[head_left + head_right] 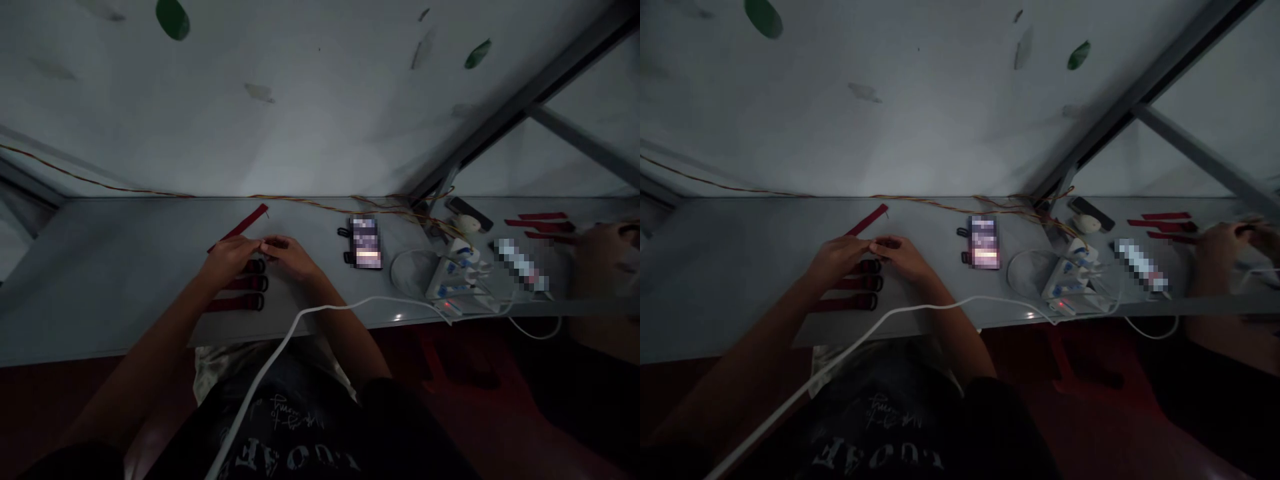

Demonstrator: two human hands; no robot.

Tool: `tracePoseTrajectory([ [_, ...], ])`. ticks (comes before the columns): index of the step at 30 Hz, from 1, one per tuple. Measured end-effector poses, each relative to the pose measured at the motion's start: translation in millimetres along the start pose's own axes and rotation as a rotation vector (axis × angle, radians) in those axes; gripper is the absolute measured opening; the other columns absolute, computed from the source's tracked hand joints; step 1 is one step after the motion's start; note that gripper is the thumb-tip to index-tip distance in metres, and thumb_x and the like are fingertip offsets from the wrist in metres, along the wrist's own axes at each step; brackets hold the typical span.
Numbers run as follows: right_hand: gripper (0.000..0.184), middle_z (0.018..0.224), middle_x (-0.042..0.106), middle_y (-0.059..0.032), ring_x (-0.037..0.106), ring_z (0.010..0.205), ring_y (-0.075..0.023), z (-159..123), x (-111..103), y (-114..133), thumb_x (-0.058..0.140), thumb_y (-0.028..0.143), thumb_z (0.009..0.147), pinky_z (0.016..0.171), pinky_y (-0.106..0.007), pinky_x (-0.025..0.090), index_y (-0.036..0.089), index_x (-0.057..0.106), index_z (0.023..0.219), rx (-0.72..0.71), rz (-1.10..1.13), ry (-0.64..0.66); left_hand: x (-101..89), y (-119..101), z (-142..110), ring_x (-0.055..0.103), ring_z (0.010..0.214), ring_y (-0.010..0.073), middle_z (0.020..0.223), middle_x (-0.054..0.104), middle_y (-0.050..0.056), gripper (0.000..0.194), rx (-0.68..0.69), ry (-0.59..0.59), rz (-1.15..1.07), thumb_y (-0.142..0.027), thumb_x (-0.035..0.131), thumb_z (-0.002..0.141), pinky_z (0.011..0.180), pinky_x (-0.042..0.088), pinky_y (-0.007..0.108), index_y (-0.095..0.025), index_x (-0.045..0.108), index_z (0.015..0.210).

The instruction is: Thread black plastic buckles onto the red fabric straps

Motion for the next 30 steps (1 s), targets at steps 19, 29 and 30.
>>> tracePoseTrajectory([
  [19,0.033,0.061,0.056,0.0050,0.042,0.049,-0.0065,-30,33,30,0.088,0.045,0.070,0.046,-0.024,0.029,0.018,0.074,0.082,-0.087,-0.122,-0.139,-56.7,-11,-18,0.078,0.091,0.0182,0.097,0.082,0.004,0.023,0.105,-0.128,0.008,-0.020,0.053,0.101,0.090,0.062,0.034,-0.024,0.075,0.104],
  [29,0.034,0.059,0.055,0.0057,0.037,0.050,-0.0059,-44,39,26,0.090,0.038,0.071,0.047,-0.024,0.027,0.020,0.079,0.097,0.034,-0.148,0.019,-76.4,-20,-33,0.077,0.082,0.0174,0.095,0.082,0.004,0.020,0.132,-0.256,0.007,-0.016,0.056,0.100,0.076,0.063,0.031,-0.021,0.074,0.109],
  [30,0.033,0.059,0.056,0.0053,0.039,0.049,-0.0062,-45,40,27,0.090,0.039,0.071,0.047,-0.024,0.028,0.020,0.079,0.096,0.024,-0.139,0.014,-78.1,-21,-32,0.077,0.081,0.0176,0.094,0.082,0.004,0.019,0.114,-0.253,0.009,-0.019,0.057,0.100,0.076,0.063,0.031,-0.021,0.074,0.108],
])
Point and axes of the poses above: each hand's wrist, its own z-axis towards the middle knuckle, its own x-axis out of the palm, y = z × x, the point moved 10 cm from there along z, towards the middle knuckle
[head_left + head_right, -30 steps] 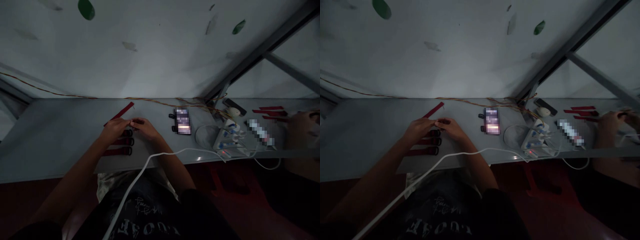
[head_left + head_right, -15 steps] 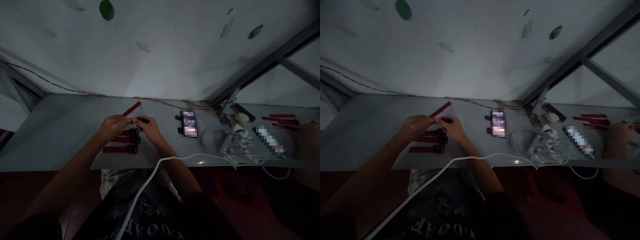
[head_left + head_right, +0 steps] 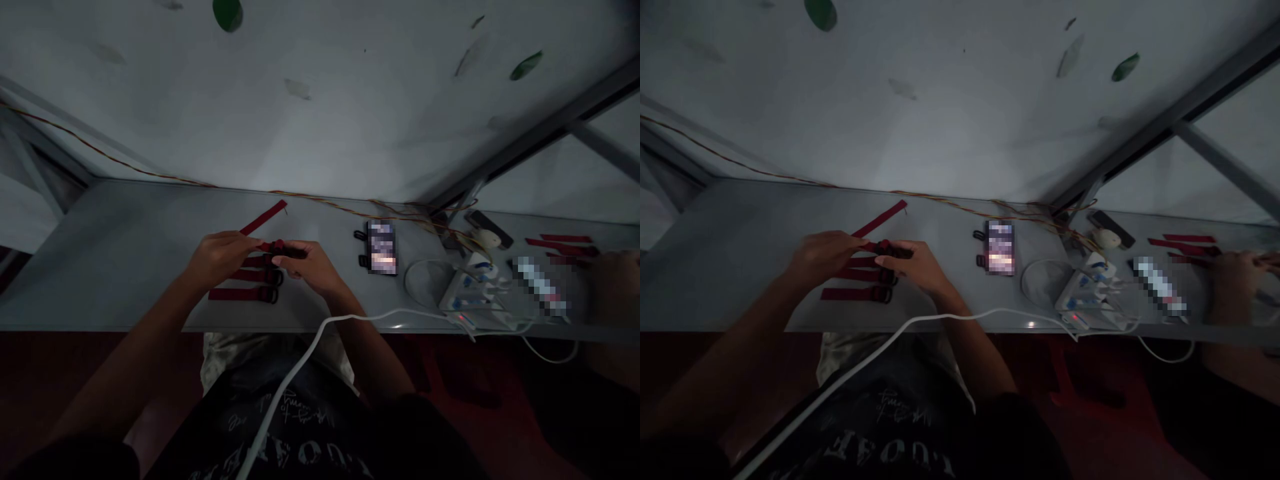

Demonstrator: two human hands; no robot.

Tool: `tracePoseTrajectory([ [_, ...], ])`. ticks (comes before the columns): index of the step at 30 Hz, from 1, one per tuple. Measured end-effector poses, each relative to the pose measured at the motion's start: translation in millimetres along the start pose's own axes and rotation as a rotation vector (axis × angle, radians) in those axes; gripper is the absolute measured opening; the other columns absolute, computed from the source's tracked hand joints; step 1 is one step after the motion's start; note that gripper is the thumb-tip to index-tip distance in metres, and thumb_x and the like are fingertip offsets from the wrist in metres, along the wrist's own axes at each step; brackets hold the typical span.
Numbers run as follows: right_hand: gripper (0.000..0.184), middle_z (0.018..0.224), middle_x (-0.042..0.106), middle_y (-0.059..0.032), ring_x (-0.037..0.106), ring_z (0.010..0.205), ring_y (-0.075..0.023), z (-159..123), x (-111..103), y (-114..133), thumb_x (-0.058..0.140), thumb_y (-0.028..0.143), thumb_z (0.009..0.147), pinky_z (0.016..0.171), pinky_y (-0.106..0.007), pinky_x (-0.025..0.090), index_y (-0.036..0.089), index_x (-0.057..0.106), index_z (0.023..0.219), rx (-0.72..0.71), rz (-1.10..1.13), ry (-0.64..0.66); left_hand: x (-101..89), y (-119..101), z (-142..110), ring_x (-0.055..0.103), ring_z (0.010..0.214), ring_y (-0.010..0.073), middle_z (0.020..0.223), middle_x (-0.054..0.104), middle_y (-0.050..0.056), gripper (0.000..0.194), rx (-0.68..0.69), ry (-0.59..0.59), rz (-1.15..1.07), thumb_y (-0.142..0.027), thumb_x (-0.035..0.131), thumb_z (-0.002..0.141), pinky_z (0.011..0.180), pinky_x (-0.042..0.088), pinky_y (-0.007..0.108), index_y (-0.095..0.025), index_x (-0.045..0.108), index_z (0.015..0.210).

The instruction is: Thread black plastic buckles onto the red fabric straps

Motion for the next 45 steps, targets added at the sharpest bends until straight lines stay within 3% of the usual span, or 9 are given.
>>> tracePoseTrajectory([
  [5,0.039,0.093,0.076,-0.0052,0.062,0.062,-0.0124,-14,7,1,0.087,0.044,0.075,0.052,-0.027,0.048,0.024,0.078,0.107,0.008,0.162,-0.020,-3.4,-5,5,0.076,0.079,0.0173,0.089,0.081,0.004,0.020,-0.143,0.048,0.040,-0.026,0.056,0.102,0.078,0.061,0.029,-0.021,0.075,0.101],
  [10,0.051,0.111,0.077,-0.0041,0.074,0.092,-0.0206,-33,0,7,0.092,0.035,0.069,0.083,-0.040,0.065,0.029,0.077,0.118,-0.146,0.125,-0.150,-5.8,-13,5,0.074,0.075,0.0173,0.087,0.079,0.005,0.018,-0.293,0.055,0.061,-0.032,0.058,0.100,0.074,0.059,0.028,-0.020,0.071,0.100],
  [15,0.021,0.110,0.079,-0.0057,0.075,0.093,-0.0220,-56,-10,39,0.080,0.035,0.085,0.082,-0.041,0.067,0.029,0.082,0.104,-0.459,-0.256,-0.407,-10.8,-31,9,0.070,0.068,0.0143,0.081,0.075,0.002,0.013,-0.290,-0.012,0.075,-0.032,0.062,0.099,0.068,0.055,0.024,-0.019,0.066,0.097],
  [20,0.009,0.094,0.080,-0.0045,0.075,0.080,-0.0176,-75,-4,66,0.074,0.030,0.090,0.071,-0.032,0.066,0.026,0.081,0.094,-0.711,-0.562,-0.562,-8.4,-31,15,0.073,0.079,0.0160,0.088,0.076,0.004,0.018,-0.307,-0.055,0.023,-0.037,0.067,0.097,0.072,0.055,0.025,-0.020,0.064,0.095],
  [24,0.006,0.088,0.080,-0.0031,0.074,0.075,-0.0161,-75,0,72,0.073,0.027,0.092,0.070,-0.031,0.064,0.025,0.079,0.094,-0.757,-0.612,-0.496,-2.2,-23,17,0.074,0.108,0.0219,0.117,0.077,0.009,0.016,-0.370,-0.053,-0.210,-0.035,0.069,0.095,0.093,0.058,0.034,-0.020,0.062,0.094],
  [29,0.005,0.087,0.080,-0.0022,0.074,0.077,-0.0150,-75,5,77,0.072,0.024,0.094,0.071,-0.028,0.062,0.024,0.077,0.092,-0.779,-0.650,-0.347,10.3,-11,9,0.077,0.101,0.0197,0.111,0.080,0.005,0.024,-0.504,-0.006,-0.490,-0.031,0.069,0.095,0.091,0.061,0.032,-0.022,0.067,0.117],
  [31,0.005,0.086,0.079,-0.0023,0.073,0.075,-0.0145,-75,6,77,0.072,0.023,0.094,0.068,-0.027,0.061,0.023,0.076,0.093,-0.783,-0.658,-0.309,11.5,-13,11,0.077,0.101,0.0184,0.113,0.080,0.004,0.030,-0.459,0.012,-0.495,-0.028,0.067,0.096,0.092,0.060,0.030,-0.023,0.068,0.125],
  [35,0.004,0.086,0.078,-0.0023,0.072,0.074,-0.0146,-78,4,74,0.072,0.024,0.094,0.067,-0.028,0.059,0.024,0.075,0.097,-0.783,-0.690,-0.331,10.0,-19,16,0.075,0.094,0.0164,0.108,0.079,0.005,0.022,-0.368,0.016,-0.464,-0.023,0.062,0.098,0.087,0.059,0.027,-0.022,0.075,0.115],
  [45,0.004,0.087,0.079,-0.0032,0.072,0.075,-0.0159,-82,-1,71,0.074,0.027,0.093,0.071,-0.030,0.060,0.024,0.075,0.095,-0.753,-0.723,-0.318,15.6,-38,27,0.064,0.081,0.0152,0.092,0.066,0.005,0.019,-0.248,0.112,-0.467,-0.021,0.050,0.103,0.075,0.052,0.028,-0.019,0.068,0.107],
])
Point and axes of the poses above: each hand's wrist, its own z-axis towards the middle knuckle, its own x-axis out of the palm, y = z × x, the point moved 10 cm from there along z, towards the middle knuckle
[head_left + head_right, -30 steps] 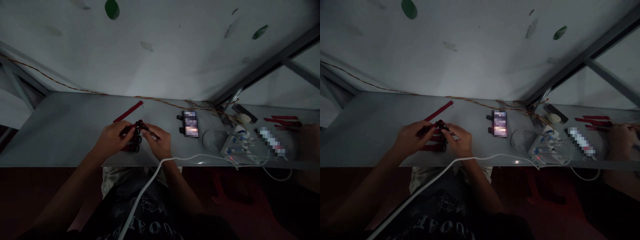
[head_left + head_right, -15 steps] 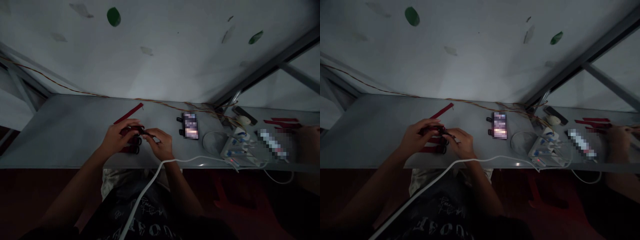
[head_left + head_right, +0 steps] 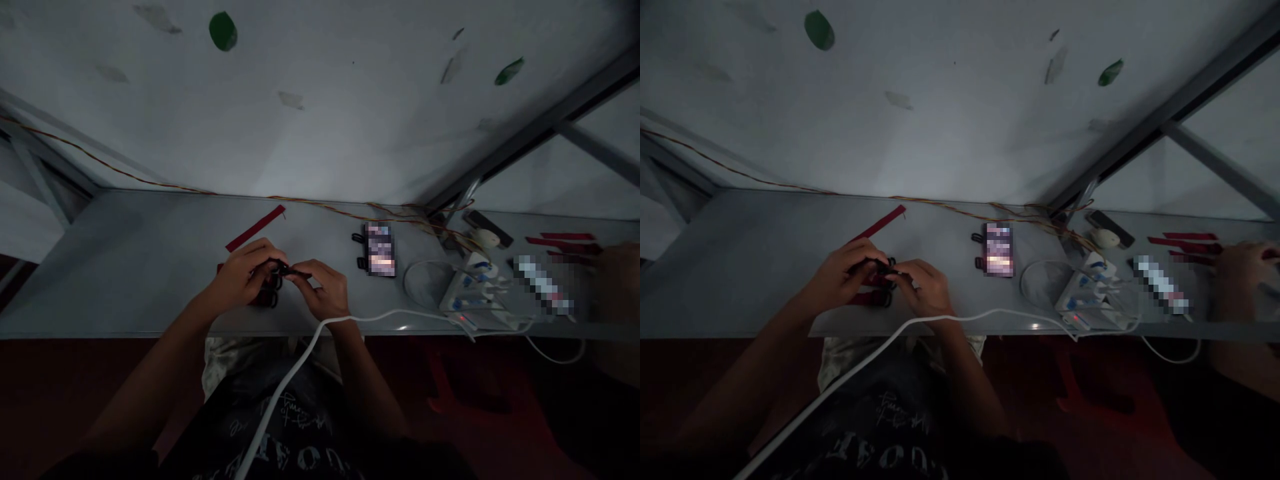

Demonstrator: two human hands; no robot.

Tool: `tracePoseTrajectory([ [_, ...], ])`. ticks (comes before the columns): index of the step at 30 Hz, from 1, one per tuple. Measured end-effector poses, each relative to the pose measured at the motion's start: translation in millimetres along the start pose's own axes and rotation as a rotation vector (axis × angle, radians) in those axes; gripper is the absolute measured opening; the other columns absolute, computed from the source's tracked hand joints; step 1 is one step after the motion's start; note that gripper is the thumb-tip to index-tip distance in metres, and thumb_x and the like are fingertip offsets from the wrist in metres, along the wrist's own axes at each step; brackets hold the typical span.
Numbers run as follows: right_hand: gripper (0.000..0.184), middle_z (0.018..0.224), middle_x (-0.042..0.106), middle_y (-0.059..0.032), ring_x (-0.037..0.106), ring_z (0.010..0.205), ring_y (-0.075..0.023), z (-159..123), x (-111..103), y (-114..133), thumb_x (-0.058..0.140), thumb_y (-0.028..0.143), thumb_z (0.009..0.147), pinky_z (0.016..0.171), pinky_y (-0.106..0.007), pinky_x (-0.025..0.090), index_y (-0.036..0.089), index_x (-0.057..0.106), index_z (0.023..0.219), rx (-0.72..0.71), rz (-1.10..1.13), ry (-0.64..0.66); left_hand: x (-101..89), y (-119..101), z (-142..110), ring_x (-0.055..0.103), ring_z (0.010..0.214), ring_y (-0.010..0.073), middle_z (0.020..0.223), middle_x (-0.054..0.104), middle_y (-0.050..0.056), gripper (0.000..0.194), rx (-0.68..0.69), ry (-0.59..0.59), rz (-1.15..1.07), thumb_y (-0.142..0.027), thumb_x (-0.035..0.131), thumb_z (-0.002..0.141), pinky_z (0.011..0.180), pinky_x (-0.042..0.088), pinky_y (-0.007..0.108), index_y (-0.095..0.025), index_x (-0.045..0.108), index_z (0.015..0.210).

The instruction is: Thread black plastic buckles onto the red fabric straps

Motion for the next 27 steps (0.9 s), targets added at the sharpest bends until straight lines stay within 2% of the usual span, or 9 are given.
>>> tracePoseTrajectory([
  [4,0.011,0.087,0.078,-0.0028,0.071,0.071,-0.0151,0,-3,-17,0.074,0.035,0.092,0.069,-0.030,0.061,0.025,0.075,0.095,0.147,0.071,0.005,4.6,3,1,0.060,0.072,0.0131,0.093,0.061,0.004,0.020,-0.046,0.030,-0.030,-0.024,0.047,0.104,0.068,0.051,0.027,-0.020,0.064,0.114],
  [9,0.013,0.090,0.073,-0.0019,0.070,0.068,-0.0135,-7,4,-32,0.073,0.038,0.092,0.062,-0.029,0.062,0.026,0.072,0.097,0.267,0.282,0.002,5.0,-2,3,0.065,0.087,0.0161,0.101,0.064,0.006,0.018,-0.029,0.022,-0.058,-0.023,0.052,0.102,0.078,0.054,0.029,-0.019,0.064,0.114],
  [12,0.013,0.099,0.073,-0.0027,0.073,0.080,-0.0156,-13,10,-32,0.074,0.034,0.091,0.067,-0.031,0.066,0.027,0.070,0.100,0.269,0.411,-0.020,2.0,-8,5,0.066,0.090,0.0164,0.099,0.066,0.005,0.020,0.006,-0.035,-0.001,-0.021,0.054,0.101,0.079,0.055,0.029,-0.020,0.068,0.115],
  [15,0.015,0.108,0.074,-0.0043,0.075,0.090,-0.0173,-19,13,-35,0.074,0.033,0.091,0.072,-0.033,0.068,0.026,0.067,0.102,0.311,0.524,-0.109,-1.6,-11,3,0.066,0.092,0.0168,0.098,0.066,0.006,0.018,0.027,-0.137,0.095,-0.019,0.056,0.098,0.082,0.056,0.031,-0.020,0.069,0.110],
  [20,0.029,0.101,0.075,-0.0050,0.075,0.089,-0.0179,-28,22,-44,0.081,0.043,0.083,0.079,-0.036,0.067,0.023,0.062,0.092,0.469,0.591,-0.202,-2.0,-15,-8,0.068,0.088,0.0160,0.095,0.070,0.005,0.015,0.070,-0.321,0.273,-0.015,0.060,0.094,0.081,0.058,0.030,-0.019,0.068,0.106],
  [23,0.034,0.091,0.073,-0.0021,0.072,0.080,-0.0154,-28,27,-53,0.084,0.045,0.078,0.077,-0.034,0.066,0.023,0.061,0.090,0.566,0.612,-0.193,0.6,-11,-14,0.069,0.082,0.0151,0.091,0.071,0.004,0.013,0.042,-0.367,0.320,-0.018,0.063,0.094,0.077,0.059,0.028,-0.021,0.070,0.104],
  [27,0.034,0.093,0.072,-0.0013,0.070,0.085,-0.0153,-28,33,-64,0.083,0.040,0.075,0.082,-0.033,0.063,0.024,0.059,0.093,0.606,0.656,-0.169,3.8,-11,-17,0.071,0.090,0.0167,0.098,0.073,0.006,0.014,0.042,-0.349,0.310,-0.017,0.065,0.093,0.084,0.061,0.030,-0.021,0.070,0.106],
])
Point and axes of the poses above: each hand's wrist, its own z-axis towards the middle knuckle, its own x-axis out of the palm, y = z × x, the point moved 10 cm from there along z, towards the middle knuckle
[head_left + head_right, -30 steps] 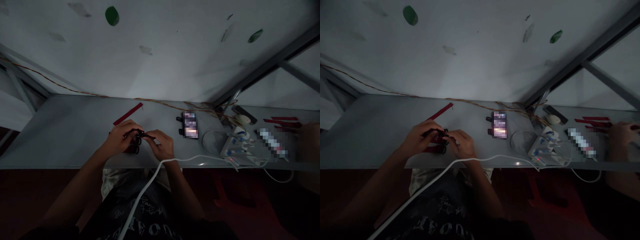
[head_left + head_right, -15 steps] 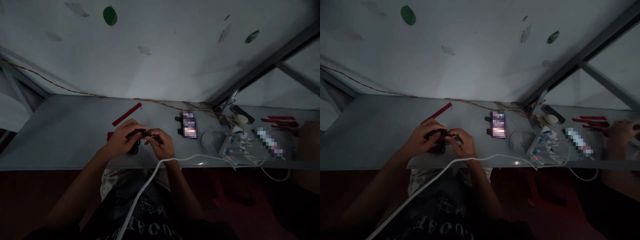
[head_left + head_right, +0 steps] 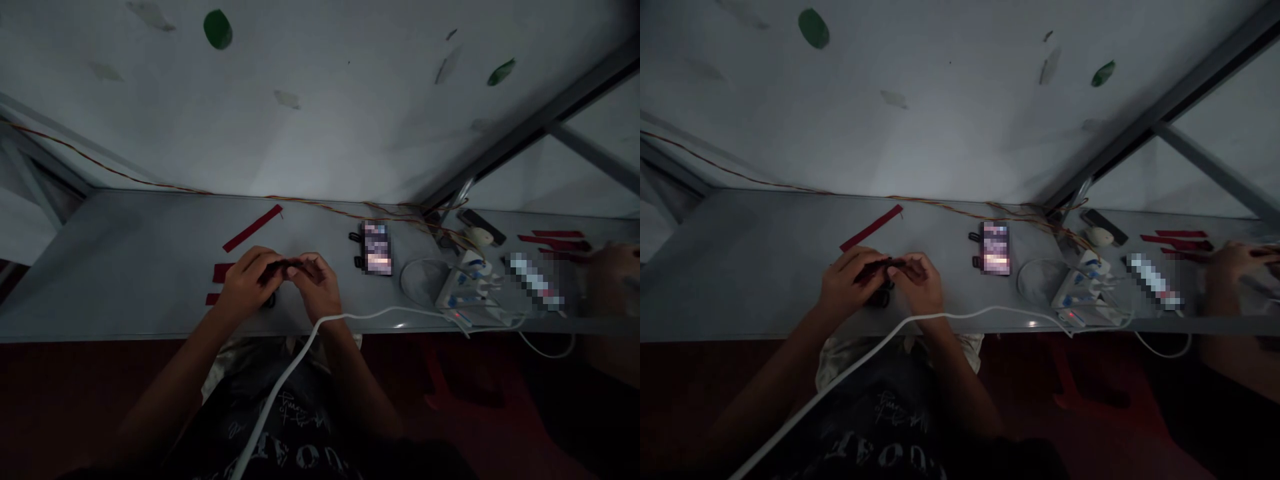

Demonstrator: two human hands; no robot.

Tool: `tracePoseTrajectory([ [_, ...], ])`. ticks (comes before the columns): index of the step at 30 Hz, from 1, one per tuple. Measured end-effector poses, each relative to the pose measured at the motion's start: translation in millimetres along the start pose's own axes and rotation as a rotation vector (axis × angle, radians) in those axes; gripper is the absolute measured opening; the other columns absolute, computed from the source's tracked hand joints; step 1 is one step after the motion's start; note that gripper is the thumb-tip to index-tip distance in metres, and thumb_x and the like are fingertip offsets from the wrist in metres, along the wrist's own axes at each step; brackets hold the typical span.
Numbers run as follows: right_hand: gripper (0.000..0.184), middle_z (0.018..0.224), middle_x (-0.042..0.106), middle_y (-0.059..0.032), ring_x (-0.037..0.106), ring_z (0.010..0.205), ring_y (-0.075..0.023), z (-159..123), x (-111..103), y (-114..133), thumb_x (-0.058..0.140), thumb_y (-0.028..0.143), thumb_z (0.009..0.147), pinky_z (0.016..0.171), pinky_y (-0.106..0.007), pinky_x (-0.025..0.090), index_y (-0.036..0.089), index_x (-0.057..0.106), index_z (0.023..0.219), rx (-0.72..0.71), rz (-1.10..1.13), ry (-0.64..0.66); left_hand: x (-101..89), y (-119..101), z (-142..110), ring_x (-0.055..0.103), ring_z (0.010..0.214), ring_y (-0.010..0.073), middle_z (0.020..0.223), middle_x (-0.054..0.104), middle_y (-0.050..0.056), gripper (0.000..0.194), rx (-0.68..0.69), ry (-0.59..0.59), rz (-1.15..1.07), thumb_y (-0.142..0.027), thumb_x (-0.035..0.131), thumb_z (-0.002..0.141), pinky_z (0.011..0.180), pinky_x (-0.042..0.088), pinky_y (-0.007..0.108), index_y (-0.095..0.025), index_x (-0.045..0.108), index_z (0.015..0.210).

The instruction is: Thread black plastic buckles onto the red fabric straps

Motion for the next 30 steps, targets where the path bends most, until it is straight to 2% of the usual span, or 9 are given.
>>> tracePoseTrajectory([
  [3,0.027,0.096,0.070,-0.0012,0.069,0.090,-0.0153,2,-4,2,0.077,0.033,0.078,0.086,-0.032,0.061,0.025,0.059,0.096,-0.052,-0.043,-0.008,5.3,-1,-2,0.072,0.104,0.0188,0.111,0.075,0.008,0.018,-0.008,0.068,-0.113,-0.017,0.066,0.093,0.095,0.060,0.035,-0.021,0.070,0.110],
  [5,0.022,0.098,0.069,-0.0020,0.069,0.095,-0.0159,2,-6,9,0.075,0.029,0.078,0.088,-0.032,0.060,0.024,0.060,0.094,-0.109,-0.085,-0.008,11.3,6,-5,0.071,0.112,0.0207,0.120,0.074,0.009,0.020,-0.084,0.118,-0.227,-0.021,0.069,0.092,0.098,0.060,0.038,-0.020,0.069,0.112],
  [9,0.017,0.104,0.071,-0.0041,0.071,0.099,-0.0169,-1,-6,31,0.078,0.026,0.076,0.088,-0.033,0.061,0.023,0.065,0.088,-0.180,-0.110,0.057,25.4,25,-15,0.075,0.099,0.0193,0.116,0.076,0.009,0.028,-0.343,0.191,-0.498,-0.032,0.075,0.090,0.082,0.064,0.032,-0.020,0.068,0.114],
  [12,0.018,0.108,0.073,-0.0059,0.072,0.100,-0.0182,-2,-6,41,0.081,0.029,0.077,0.089,-0.036,0.062,0.023,0.068,0.087,-0.181,-0.144,0.084,25.1,31,-16,0.075,0.092,0.0182,0.105,0.077,0.007,0.032,-0.448,0.173,-0.593,-0.037,0.079,0.087,0.077,0.064,0.029,-0.019,0.069,0.113],
  [16,0.019,0.104,0.074,-0.0059,0.073,0.097,-0.0185,-4,-8,41,0.083,0.030,0.074,0.086,-0.036,0.062,0.023,0.068,0.082,-0.200,-0.120,0.021,19.9,21,-7,0.075,0.098,0.0185,0.110,0.078,0.008,0.031,-0.367,0.187,-0.507,-0.036,0.074,0.092,0.085,0.063,0.031,-0.021,0.073,0.119],
  [20,0.028,0.098,0.073,-0.0061,0.071,0.092,-0.0183,-10,-19,26,0.082,0.032,0.071,0.085,-0.036,0.061,0.021,0.057,0.071,-0.202,0.002,-0.236,14.9,8,-3,0.073,0.107,0.0199,0.117,0.076,0.008,0.027,-0.245,0.115,-0.362,-0.034,0.069,0.096,0.092,0.062,0.034,-0.023,0.075,0.120],
  [24,0.038,0.084,0.066,-0.0023,0.065,0.077,-0.0125,-17,-24,6,0.078,0.034,0.077,0.077,-0.029,0.059,0.021,0.046,0.063,-0.123,0.098,-0.419,16.0,8,-5,0.073,0.107,0.0201,0.119,0.076,0.007,0.027,-0.274,0.067,-0.289,-0.034,0.064,0.099,0.097,0.060,0.038,-0.024,0.074,0.122],
  [27,0.029,0.086,0.067,-0.0016,0.067,0.081,-0.0128,-14,-20,13,0.081,0.032,0.076,0.076,-0.027,0.060,0.021,0.054,0.071,-0.160,0.073,-0.338,13.6,10,-3,0.072,0.109,0.0205,0.119,0.076,0.008,0.027,-0.287,0.069,-0.330,-0.034,0.063,0.099,0.097,0.060,0.037,-0.024,0.073,0.123],
  [30,0.022,0.099,0.073,-0.0046,0.073,0.093,-0.0170,-10,-15,33,0.082,0.030,0.077,0.079,-0.031,0.064,0.023,0.066,0.091,-0.236,-0.082,-0.163,10.1,8,1,0.071,0.111,0.0198,0.121,0.074,0.008,0.031,-0.238,0.103,-0.349,-0.032,0.064,0.099,0.096,0.060,0.034,-0.024,0.071,0.128],
])
Point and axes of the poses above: each hand's wrist, its own z-axis towards the middle knuckle, its own x-axis out of the palm, y = z × x, the point moved 10 cm from there along z, towards the middle knuckle
